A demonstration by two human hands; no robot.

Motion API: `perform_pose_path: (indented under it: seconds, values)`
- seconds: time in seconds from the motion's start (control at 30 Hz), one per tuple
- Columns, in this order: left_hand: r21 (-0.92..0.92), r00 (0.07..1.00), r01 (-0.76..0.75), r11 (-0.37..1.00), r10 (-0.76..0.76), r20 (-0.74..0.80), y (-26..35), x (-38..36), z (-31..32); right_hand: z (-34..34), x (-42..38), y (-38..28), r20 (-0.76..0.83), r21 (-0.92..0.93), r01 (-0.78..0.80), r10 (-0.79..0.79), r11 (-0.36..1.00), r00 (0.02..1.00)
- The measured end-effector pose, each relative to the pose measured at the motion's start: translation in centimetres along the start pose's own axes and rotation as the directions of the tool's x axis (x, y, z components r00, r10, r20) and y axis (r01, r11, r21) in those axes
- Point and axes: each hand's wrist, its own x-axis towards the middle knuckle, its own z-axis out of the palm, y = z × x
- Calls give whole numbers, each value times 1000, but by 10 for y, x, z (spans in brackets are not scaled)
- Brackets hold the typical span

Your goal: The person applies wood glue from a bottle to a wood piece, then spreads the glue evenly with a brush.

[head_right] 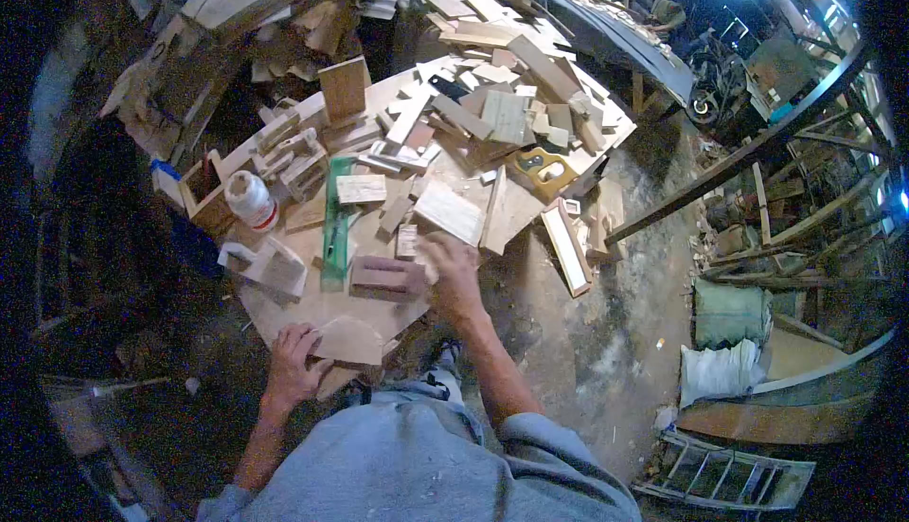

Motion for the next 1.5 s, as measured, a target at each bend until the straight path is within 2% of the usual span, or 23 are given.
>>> perform_pose_path:
  seconds: [0.03, 0.07, 0.17, 0.27, 0.37, 0.47, 0.5, 0.57, 0.67, 0.73, 0.83, 0.87, 0.97, 1.0, 1.03, 1.07, 1.1, 1.17, 1.23, 1.33, 1.4, 1.47, 1.5]
  values:
    - [7, 1000, 10, 1000, -10, 1, 3, 1, 3, -10, 6, 16, -70, 34, -190, 192, 981, 979]
    - [14, 1000, 26, 1000, -26, 1, 7, 1, 5, -27, 11, 31, -171, -122, -289, 267, 949, 948]
    - [54, 999, 45, 997, -45, -16, 48, 14, -12, -30, 21, 67, -447, -172, -580, 461, 796, 766]
    - [13, 997, 56, 998, -55, -60, 76, 44, -7, -40, 25, 88, -202, -135, -591, 562, 795, 802]
    - [-22, 983, 68, 997, -71, -167, 83, 86, 12, -45, 7, 128, -147, 176, -473, 498, 863, 855]
    - [-43, 955, 58, 997, -68, -288, 88, 145, 43, -82, 28, 97, -14, 190, -449, 460, 873, 888]
    - [-22, 962, 114, 993, -116, -247, 88, 164, 52, -73, 38, 105, -106, 94, -281, 290, 955, 951]
    - [58, 962, 171, 983, -154, -225, 84, 197, 62, -59, 66, 125, -96, 53, -117, 122, 992, 988]
    - [262, 947, 162, 951, -75, -314, 69, 241, 58, -27, 91, 145, -165, -34, 28, -34, 999, 986]
    - [421, 915, 136, 897, 49, -399, 49, 265, 47, -41, 81, 113, -26, -144, 28, -32, 989, 999]
    - [279, 979, 175, 944, -136, -153, 25, 286, 28, -32, 59, 112, 176, -248, 110, -66, 963, 982]
    - [263, 974, 206, 942, -171, -151, 24, 286, 25, -30, 55, 118, 242, -290, 146, -75, 946, 967]
    - [125, 944, 299, 946, -274, -182, 38, 280, 4, -51, 55, 121, 244, -98, 32, -7, 995, 970]
    - [12, 924, 325, 946, -315, -216, 43, 274, -1, -48, 54, 131, 89, 35, 35, -38, 999, 995]
    - [-104, 900, 344, 933, -359, -246, 45, 268, -2, -50, 50, 141, 140, 291, -163, 127, 943, 982]
    - [-379, 870, 275, 884, -396, -293, 36, 259, 8, -52, 46, 150, 230, 509, -352, 269, 786, 935]
    - [-532, 833, 331, 779, -506, -223, 41, 249, 9, -57, 45, 155, 348, 667, -507, 374, 546, 860]
    - [-770, 738, 409, 490, -674, -37, 59, 228, 0, -65, 44, 164, 378, 775, -518, 391, 363, 839]
    - [-797, 726, 413, 442, -688, -6, 68, 212, 1, -69, 45, 165, 413, 848, -506, 397, 160, 819]
    - [-814, 698, 415, 406, -716, -1, 79, 193, 4, -65, 45, 168, 323, 885, -430, 430, 177, 843]
    - [-803, 669, 409, 434, -741, -60, 88, 183, 14, -66, 52, 176, 190, 862, -332, 363, 383, 912]
    - [-532, 741, 267, 803, -525, -420, 87, 181, 50, -74, 70, 154, 75, 722, -244, 278, 648, 958]
    - [-644, 781, 303, 702, -570, -254, 108, 181, 49, -79, 77, 139, 43, 628, -250, 287, 737, 957]
